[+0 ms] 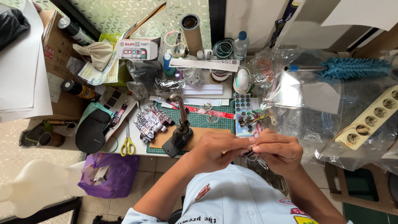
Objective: The person assembles keychains by attaching small printed tags to metal rings using a handheld crimping tool. They repeatedly pick tags and rings, position them in the tool, and crimp to secure the connection, then place the finished keychains on the table.
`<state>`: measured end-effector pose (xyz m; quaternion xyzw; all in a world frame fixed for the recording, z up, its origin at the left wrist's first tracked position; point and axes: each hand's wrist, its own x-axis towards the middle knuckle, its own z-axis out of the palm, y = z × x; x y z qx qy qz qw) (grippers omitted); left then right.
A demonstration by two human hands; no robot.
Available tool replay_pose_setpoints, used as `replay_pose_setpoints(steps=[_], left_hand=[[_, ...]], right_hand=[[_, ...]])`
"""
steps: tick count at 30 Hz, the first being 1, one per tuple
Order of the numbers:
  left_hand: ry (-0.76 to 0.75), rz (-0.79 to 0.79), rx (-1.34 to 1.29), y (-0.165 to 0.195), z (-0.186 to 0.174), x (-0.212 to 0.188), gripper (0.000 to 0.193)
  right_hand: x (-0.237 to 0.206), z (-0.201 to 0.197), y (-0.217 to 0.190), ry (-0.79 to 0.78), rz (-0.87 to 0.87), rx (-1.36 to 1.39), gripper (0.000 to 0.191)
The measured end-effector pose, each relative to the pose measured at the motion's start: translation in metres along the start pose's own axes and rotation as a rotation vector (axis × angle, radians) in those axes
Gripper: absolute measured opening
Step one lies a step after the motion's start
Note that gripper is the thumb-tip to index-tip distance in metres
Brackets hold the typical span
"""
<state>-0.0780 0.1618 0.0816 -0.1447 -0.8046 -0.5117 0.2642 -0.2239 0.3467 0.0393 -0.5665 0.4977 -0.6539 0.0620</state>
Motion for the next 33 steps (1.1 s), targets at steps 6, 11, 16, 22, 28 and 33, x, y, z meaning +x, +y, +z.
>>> replay_pose_setpoints(steps=[6,11,16,22,28,33], left_hand=[[0.054,0.181,0.113,0.013,0.006,-0.004,0.051],[0.018,0.184,0.173,0.018,0.008,-0.015,0.056],[-0.065,-0.005,0.109,0.007,-0.007,-0.017,0.041],[-0.114,-0.5,-0.533,-0.029,-0.016,-0.019,0.036],[-0.136,-0.827,-0.774,-0.076,-0.009,-0.031,0.028],[-0.145,-0.886,-0.455,-0.077,-0.024,-0.041,0.028]], right_hand=[[-0.012,0.006,0.003,0.082,0.022,0.035,0.016],[-0.018,0.004,0.01,0.023,0.102,0.136,0.014],[-0.01,0.003,0.02,-0.092,0.187,0.273,0.017],[-0.002,-0.001,0.04,-0.173,0.129,0.214,0.023],[0.0,-0.002,0.073,-0.227,0.343,0.05,0.036],[-0.003,0.011,0.069,-0.281,0.825,0.622,0.044]])
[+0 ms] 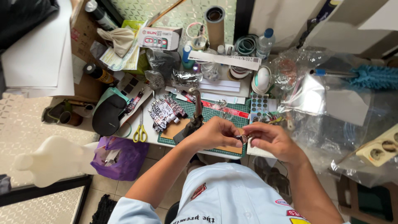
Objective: The person assembles keychains by attaching small printed tags to metal rings using a handheld crimping tool. They repeatedly pick tags and rings, position them in the tool, and crimp to secure the connection, then place the finished keychains on the table.
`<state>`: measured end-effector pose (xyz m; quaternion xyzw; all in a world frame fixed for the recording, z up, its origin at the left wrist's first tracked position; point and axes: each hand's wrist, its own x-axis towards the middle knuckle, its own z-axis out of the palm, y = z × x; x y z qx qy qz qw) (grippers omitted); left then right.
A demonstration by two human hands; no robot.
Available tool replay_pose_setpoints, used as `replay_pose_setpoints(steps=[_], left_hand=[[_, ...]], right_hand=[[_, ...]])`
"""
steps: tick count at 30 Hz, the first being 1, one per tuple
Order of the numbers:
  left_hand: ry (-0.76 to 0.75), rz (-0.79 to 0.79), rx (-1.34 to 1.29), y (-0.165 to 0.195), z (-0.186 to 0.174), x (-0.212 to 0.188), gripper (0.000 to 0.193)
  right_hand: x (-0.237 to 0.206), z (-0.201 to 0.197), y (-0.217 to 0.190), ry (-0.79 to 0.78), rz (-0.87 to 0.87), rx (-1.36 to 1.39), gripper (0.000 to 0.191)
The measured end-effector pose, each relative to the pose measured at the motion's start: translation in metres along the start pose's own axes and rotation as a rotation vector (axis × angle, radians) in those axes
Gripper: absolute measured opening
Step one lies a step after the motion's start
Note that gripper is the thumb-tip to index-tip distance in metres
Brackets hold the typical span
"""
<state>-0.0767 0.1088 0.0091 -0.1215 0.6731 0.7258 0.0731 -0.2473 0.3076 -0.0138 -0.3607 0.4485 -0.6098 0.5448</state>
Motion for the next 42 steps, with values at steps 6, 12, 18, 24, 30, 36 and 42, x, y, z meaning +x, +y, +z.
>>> replay_pose_setpoints(steps=[6,12,18,24,30,36,42], left_hand=[[0.05,0.067,0.4,0.018,-0.015,-0.025,0.03],[0.025,0.062,0.511,0.029,-0.069,-0.056,0.031],[0.043,0.187,0.55,0.036,-0.134,-0.056,0.022],[0.126,0.626,0.621,0.056,-0.187,0.06,0.019],[0.015,0.388,0.908,-0.002,-0.205,0.147,0.02],[-0.11,0.19,1.032,-0.089,-0.196,0.125,0.02],[-0.227,-0.096,1.275,-0.142,-0.181,0.103,0.026]], right_hand=[[0.018,0.038,0.02,0.186,0.148,-0.05,0.029],[0.036,0.063,0.043,0.431,0.129,-0.138,0.02],[0.072,0.085,0.043,0.668,-0.091,-0.189,0.015],[0.14,0.026,0.005,0.825,-0.298,-0.353,0.016],[0.176,-0.008,0.087,0.891,-0.124,0.047,0.022],[0.171,0.032,0.178,1.083,0.026,0.085,0.026],[0.172,0.066,0.236,1.145,0.181,0.206,0.027]])
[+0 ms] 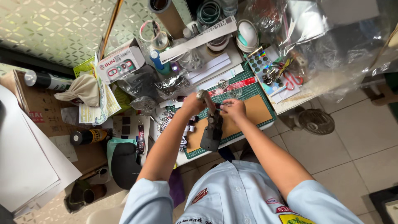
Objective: The person assembles keychains by attaching small printed tags to metal rings using a handheld crimping tool. They repeatedly pick tags and rings, position them in the tool, and crimp to secure the connection, then place the finished keychains on the table.
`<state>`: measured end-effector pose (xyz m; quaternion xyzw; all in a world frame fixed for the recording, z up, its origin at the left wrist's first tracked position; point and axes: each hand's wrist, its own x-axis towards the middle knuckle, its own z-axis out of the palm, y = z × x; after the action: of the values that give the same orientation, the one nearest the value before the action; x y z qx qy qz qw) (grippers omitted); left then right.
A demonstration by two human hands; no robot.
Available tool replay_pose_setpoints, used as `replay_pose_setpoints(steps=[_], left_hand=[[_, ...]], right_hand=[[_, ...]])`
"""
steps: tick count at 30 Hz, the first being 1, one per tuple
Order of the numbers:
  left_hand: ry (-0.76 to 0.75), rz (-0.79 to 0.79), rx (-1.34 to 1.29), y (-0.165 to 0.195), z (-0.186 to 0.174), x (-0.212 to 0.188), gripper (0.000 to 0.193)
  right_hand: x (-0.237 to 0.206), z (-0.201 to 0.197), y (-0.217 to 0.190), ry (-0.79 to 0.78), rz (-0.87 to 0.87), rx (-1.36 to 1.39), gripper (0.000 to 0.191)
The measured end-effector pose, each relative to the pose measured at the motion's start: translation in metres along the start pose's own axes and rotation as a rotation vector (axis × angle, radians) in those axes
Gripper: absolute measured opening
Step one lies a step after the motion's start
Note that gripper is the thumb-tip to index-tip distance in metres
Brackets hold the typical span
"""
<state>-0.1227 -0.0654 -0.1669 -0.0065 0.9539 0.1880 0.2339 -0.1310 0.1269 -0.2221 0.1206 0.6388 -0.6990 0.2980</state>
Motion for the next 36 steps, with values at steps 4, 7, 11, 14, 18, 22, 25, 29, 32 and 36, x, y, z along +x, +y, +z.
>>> replay_pose_setpoints(steps=[4,7,11,14,18,22,25,29,32,36], left_hand=[[-0.043,-0.278,-0.347,-0.005,0.038,-0.003,0.024],[-0.033,-0.154,-0.148,-0.011,0.051,-0.001,0.027],[-0.159,-0.177,-0.052,-0.019,0.062,-0.006,0.025],[-0.227,-0.234,0.0,-0.024,0.061,-0.008,0.024],[-0.2,-0.185,0.048,-0.028,0.061,-0.011,0.023],[0.015,-0.007,0.256,-0.028,0.067,-0.023,0.045],[0.067,0.051,0.222,-0.025,0.076,-0.029,0.043],[0.094,-0.032,-0.007,-0.017,0.093,-0.027,0.051],[0.144,-0.084,-0.092,-0.014,0.098,-0.027,0.04],[0.103,-0.252,-0.196,-0.009,0.093,-0.025,0.04]], right_hand=[[0.001,0.001,0.032,-0.067,0.126,-0.06,0.024],[0.001,0.003,0.051,-0.084,0.145,0.047,0.018],[-0.001,0.005,0.07,-0.069,0.091,-0.029,0.015],[-0.001,0.006,0.079,-0.051,0.012,-0.122,0.016],[0.0,0.005,0.086,-0.024,-0.049,-0.198,0.019],[-0.004,0.004,0.089,-0.025,-0.04,-0.144,0.018],[-0.012,0.005,0.087,0.052,-0.375,-0.419,0.025],[-0.026,0.005,0.08,0.035,-0.279,-0.586,0.021],[-0.03,0.004,0.075,0.047,-0.377,-0.583,0.02],[-0.033,0.002,0.074,-0.012,-0.341,-0.565,0.029]])
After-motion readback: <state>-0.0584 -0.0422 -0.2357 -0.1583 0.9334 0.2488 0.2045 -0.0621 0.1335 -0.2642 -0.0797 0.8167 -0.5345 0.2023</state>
